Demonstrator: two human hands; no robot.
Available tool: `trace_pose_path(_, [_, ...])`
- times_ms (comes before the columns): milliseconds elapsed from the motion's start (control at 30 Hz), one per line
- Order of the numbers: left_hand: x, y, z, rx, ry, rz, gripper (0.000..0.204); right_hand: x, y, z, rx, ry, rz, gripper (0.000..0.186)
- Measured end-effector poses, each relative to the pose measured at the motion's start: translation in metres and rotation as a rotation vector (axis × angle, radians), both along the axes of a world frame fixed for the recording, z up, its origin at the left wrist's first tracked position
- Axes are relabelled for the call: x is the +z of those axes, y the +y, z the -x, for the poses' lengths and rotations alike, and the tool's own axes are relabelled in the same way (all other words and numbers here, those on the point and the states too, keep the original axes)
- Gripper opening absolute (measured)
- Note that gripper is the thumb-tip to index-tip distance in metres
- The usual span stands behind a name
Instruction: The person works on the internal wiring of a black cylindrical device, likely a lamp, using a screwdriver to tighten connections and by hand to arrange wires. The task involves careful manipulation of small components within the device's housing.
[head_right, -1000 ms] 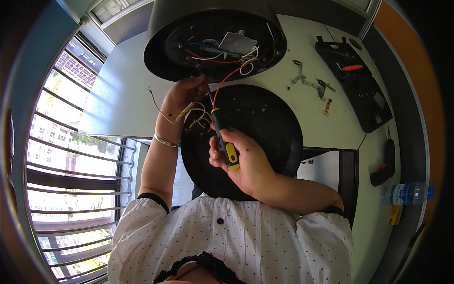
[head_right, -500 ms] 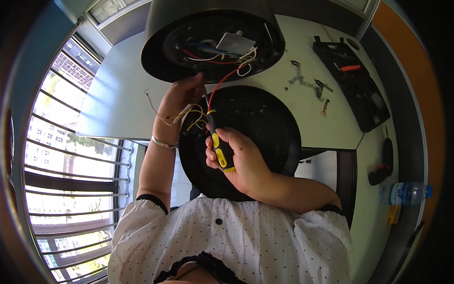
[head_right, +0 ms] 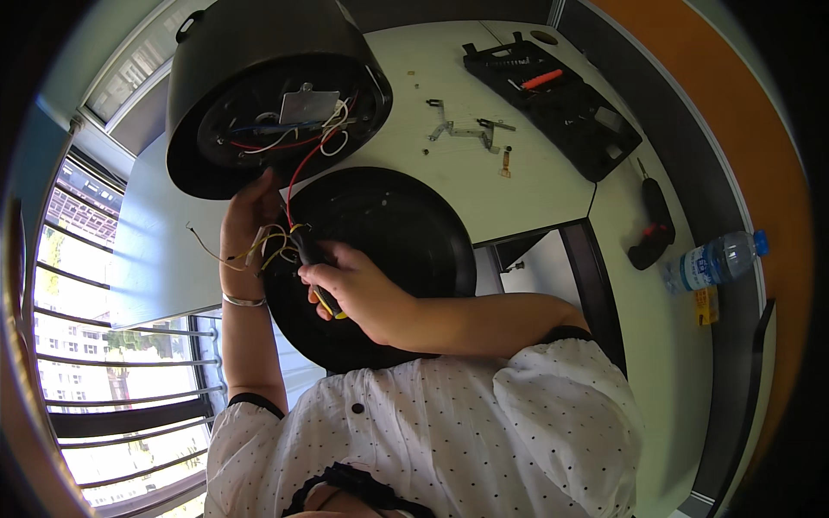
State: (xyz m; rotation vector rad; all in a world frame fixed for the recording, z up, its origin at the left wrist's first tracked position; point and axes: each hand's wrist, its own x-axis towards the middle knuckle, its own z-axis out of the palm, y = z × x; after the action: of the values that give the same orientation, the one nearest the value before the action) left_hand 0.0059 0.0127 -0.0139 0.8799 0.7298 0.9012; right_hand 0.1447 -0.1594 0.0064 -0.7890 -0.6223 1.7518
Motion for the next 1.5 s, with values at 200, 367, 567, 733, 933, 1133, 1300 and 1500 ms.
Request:
trace_pose_path(200, [-0.001, -0.008, 0.001, -0.001, -0.106, 0.154, 0.011, 0.0, -0.006, 0.005, -0.034, 0.234, 0.096, 0.016])
trace_pose_path(367, [0.006, -0.016, -0.001, 0.002, 0.012, 0.049, 0.017, 0.012, -0.012, 0.002, 0.042, 0.159, 0.098, 0.018])
trace_pose_path(567, [0.005, -0.014, 0.003, -0.009, 0.015, 0.005, 0.019, 0.011, -0.01, 0.006, 0.089, 0.14, 0.059, 0.02])
trace_pose_path(733, [0.007, -0.012, 0.001, 0.012, -0.004, 0.039, 0.019, 0.009, -0.005, 0.007, 0.083, 0.144, 0.067, 0.019])
trace_pose_path(933, [-0.002, -0.003, 0.003, -0.049, 0.004, 0.001, 0.016, 0.008, -0.005, 0.009, 0.087, 0.105, 0.059, 0.027])
trace_pose_path(1133, [-0.003, -0.002, 0.004, -0.05, -0.033, 0.02, 0.017, 0.005, -0.005, 0.009, 0.095, 0.103, 0.047, 0.028])
trace_pose_path(1300, [0.002, -0.005, 0.001, -0.016, -0.017, 0.044, 0.018, 0.005, -0.005, 0.009, 0.082, 0.117, 0.05, 0.027])
trace_pose_path(1500, [-0.002, -0.001, 0.003, -0.004, 0.018, 0.012, 0.02, 0.011, -0.001, 0.003, 0.146, 0.273, 0.139, 0.031])
